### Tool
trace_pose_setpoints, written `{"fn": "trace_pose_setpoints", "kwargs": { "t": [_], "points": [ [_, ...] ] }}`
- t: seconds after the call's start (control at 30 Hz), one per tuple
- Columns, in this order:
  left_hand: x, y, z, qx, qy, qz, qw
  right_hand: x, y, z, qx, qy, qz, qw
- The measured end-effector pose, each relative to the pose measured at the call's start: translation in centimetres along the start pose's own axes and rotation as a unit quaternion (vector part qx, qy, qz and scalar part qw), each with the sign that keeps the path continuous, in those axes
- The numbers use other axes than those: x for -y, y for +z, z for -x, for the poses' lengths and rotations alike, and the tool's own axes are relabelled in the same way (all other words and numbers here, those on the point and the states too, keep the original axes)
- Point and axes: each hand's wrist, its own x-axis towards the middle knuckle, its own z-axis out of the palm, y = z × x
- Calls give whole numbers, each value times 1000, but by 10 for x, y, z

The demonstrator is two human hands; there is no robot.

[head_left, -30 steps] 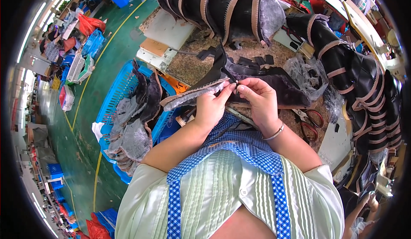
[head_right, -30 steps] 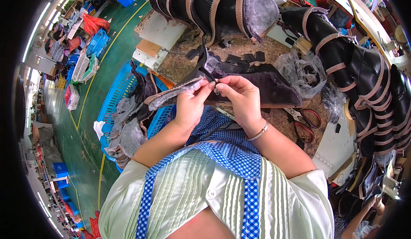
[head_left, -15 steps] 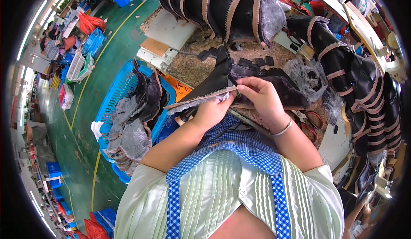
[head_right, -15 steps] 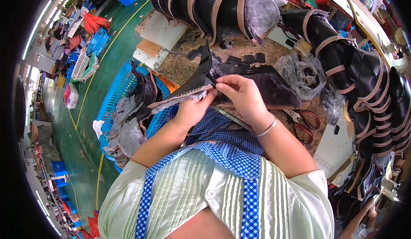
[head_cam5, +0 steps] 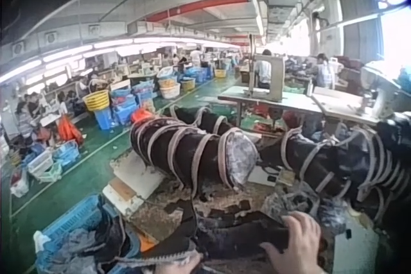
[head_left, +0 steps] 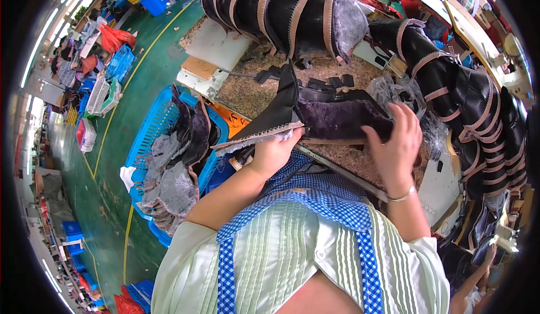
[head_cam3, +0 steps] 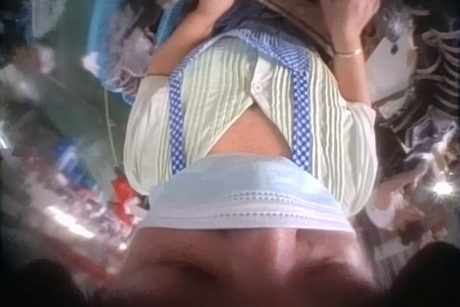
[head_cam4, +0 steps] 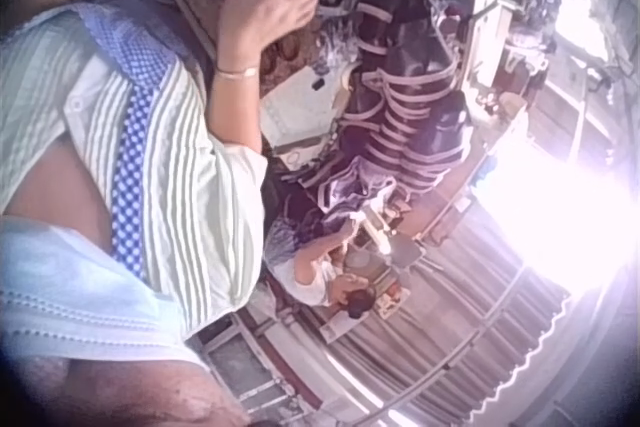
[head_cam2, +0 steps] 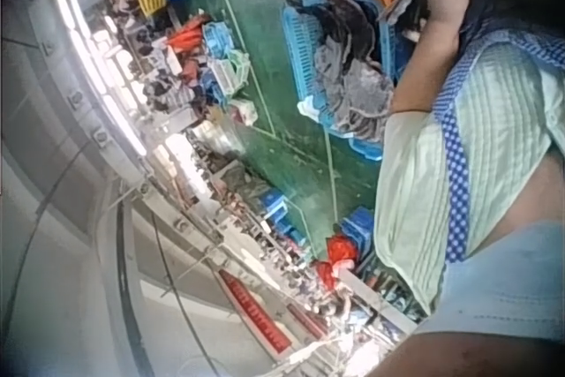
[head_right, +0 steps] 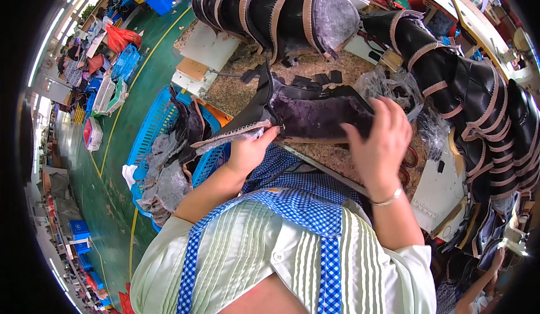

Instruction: Assembling shoe upper components by aligning and trimming materials.

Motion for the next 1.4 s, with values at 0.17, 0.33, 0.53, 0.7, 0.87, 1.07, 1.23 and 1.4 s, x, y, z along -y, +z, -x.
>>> {"fn": "trace_pose_setpoints", "kwargs": {
  "t": [0.17,0.33,0.53,0.7,0.87,1.07,1.23,1.4],
  "points": [
    [1,9,1,83,22,-35,996,-51,2,17,142,323,-376,857],
    [-3,12,-13,165,-263,199,930,11,14,-6,68,52,-335,938],
    [-7,-5,-30,186,-345,421,818,34,31,8,63,-115,-277,952],
    [5,11,-13,116,-362,444,811,32,27,8,75,-107,-306,943],
    [-4,27,-15,126,-121,155,972,27,39,24,-10,278,-578,768],
    [-15,36,-13,43,102,29,993,19,27,45,320,564,-705,286],
    [-10,33,-16,84,54,32,994,24,37,34,212,491,-804,260],
    [-9,24,-11,145,-160,245,945,36,40,19,161,459,-736,472]
  ]
}}
